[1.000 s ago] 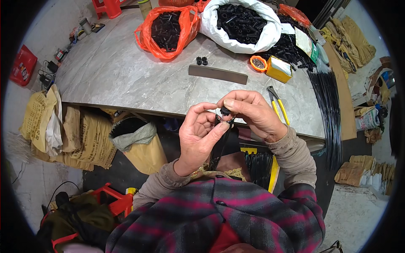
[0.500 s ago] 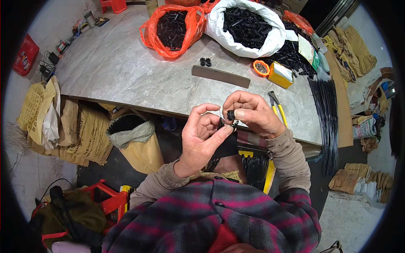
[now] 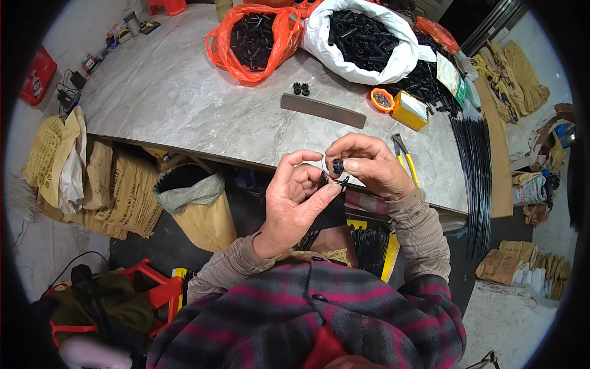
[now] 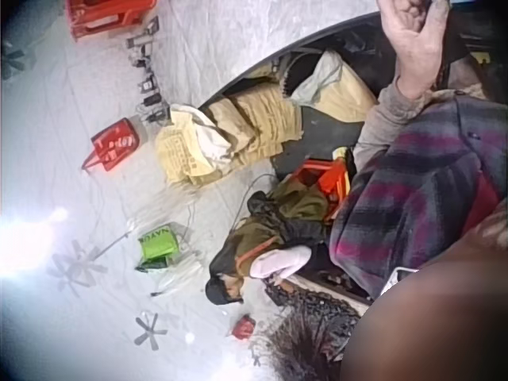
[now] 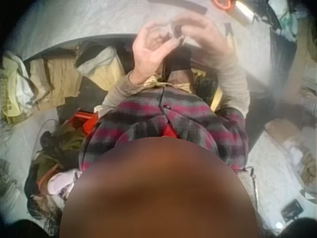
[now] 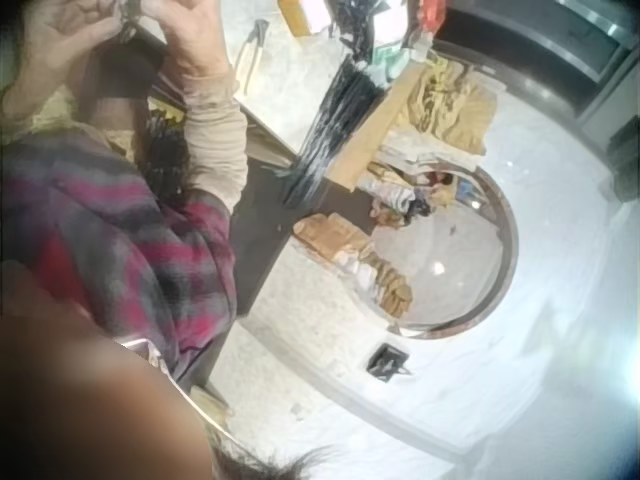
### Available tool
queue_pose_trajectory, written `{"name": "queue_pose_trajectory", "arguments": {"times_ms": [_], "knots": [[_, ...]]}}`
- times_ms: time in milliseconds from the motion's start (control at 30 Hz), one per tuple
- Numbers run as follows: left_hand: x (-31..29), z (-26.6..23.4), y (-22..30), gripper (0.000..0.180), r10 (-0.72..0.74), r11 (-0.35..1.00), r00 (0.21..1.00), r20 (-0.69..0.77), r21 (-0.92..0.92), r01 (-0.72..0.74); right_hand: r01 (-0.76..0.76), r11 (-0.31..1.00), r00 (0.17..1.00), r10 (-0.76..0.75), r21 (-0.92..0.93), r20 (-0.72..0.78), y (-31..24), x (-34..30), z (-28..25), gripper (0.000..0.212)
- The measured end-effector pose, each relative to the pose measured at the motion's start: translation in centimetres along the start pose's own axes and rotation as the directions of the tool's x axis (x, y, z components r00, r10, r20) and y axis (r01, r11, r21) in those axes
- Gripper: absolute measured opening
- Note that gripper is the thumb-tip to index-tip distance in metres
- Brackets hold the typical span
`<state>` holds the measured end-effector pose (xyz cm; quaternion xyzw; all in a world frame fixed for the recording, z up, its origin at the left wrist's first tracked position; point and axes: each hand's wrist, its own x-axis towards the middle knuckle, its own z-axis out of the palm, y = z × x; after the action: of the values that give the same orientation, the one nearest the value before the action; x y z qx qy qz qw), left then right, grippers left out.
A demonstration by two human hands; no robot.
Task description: Assembling a wiring harness by attaching a connector and trimming plastic cable ties.
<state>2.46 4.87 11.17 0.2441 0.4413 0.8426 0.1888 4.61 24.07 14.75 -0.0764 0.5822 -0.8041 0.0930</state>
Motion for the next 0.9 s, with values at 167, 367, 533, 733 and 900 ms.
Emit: {"name": "queue_pose_trajectory", "arguments": {"times_ms": [167, 367, 533, 733, 900], "knots": [[0.0, 0.2, 0.2, 0.047, -0.014, 1.000, 1.000, -0.014, 0.016, 0.014, -0.007, 0.993, 0.998, 0.000, -0.115, -0.062, -0.5, 0.1, -0.2, 0.028], [0.1, 0.1, 0.0, 0.047, -0.025, 0.999, 1.000, -0.004, 0.036, 0.025, -0.034, 0.995, 0.996, 0.027, -0.095, -0.079, -0.8, 0.4, -0.4, 0.022], [0.2, 0.2, -0.1, 0.047, -0.005, 1.000, 1.000, -0.010, 0.014, 0.005, -0.055, 0.995, 0.994, 0.046, -0.084, -0.100, -1.0, 0.4, 0.1, 0.019], [0.2, 0.1, -0.5, 0.046, 0.026, 0.997, 0.999, -0.020, 0.071, -0.025, -0.099, 0.995, 0.990, 0.098, -0.012, -0.102, -0.2, 0.0, 0.1, 0.017], [0.1, 0.1, -0.8, 0.047, 0.042, 0.995, 0.999, -0.021, 0.091, -0.040, -0.102, 0.995, 0.987, 0.100, -0.015, -0.127, -0.4, 0.0, 0.6, 0.016]]}}
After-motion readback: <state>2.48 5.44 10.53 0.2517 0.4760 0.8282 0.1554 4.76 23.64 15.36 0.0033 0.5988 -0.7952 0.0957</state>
